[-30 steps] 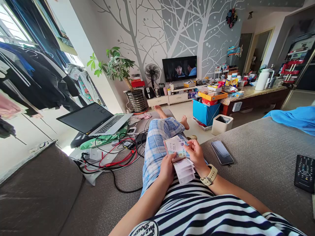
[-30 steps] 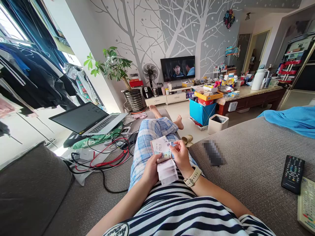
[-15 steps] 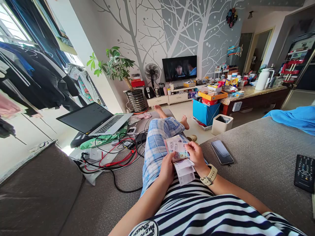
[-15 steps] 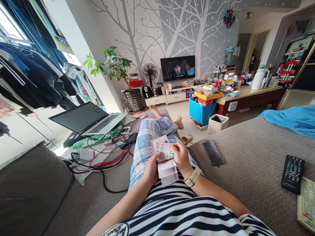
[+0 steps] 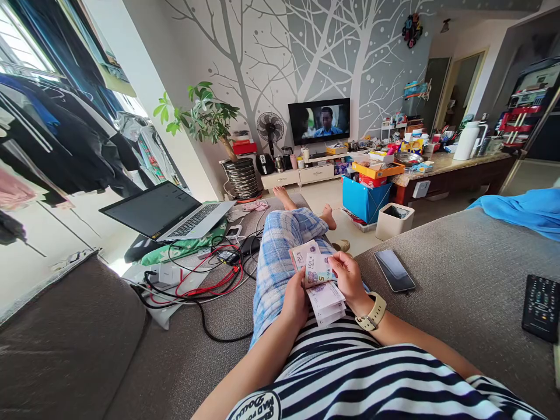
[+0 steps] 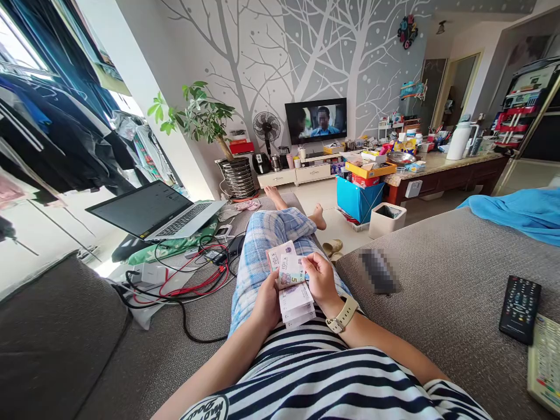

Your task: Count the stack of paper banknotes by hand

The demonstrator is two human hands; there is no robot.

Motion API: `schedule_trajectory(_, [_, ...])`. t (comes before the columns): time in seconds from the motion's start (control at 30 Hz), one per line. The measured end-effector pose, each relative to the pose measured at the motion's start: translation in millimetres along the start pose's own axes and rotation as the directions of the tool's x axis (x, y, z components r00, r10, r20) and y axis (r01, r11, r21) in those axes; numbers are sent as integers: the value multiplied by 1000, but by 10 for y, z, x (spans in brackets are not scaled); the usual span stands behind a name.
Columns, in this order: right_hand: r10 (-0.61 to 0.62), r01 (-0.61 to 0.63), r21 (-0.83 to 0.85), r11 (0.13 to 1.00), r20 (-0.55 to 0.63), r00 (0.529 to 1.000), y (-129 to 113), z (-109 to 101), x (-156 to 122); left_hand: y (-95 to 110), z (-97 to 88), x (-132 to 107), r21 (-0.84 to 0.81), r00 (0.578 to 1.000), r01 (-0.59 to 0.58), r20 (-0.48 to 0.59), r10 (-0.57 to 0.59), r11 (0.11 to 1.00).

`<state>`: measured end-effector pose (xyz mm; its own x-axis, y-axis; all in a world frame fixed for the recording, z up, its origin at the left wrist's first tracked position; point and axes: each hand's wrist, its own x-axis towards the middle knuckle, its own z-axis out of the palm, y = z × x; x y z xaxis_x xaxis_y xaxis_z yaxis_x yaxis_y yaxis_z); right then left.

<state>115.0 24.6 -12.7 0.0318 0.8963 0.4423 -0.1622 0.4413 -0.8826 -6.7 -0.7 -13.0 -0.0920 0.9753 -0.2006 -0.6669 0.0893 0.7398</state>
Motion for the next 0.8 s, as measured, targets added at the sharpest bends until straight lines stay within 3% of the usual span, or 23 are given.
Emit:
schedule_trajectory(0.27, [-2, 0, 61, 998, 36, 999, -84, 10, -26, -32, -48, 28, 57, 996, -50, 72, 46, 997])
schedule_trajectory(0.8, [-5, -2, 74, 997, 96, 995, -135, 3, -38, -7, -11, -8, 106, 996, -41, 84, 32, 994])
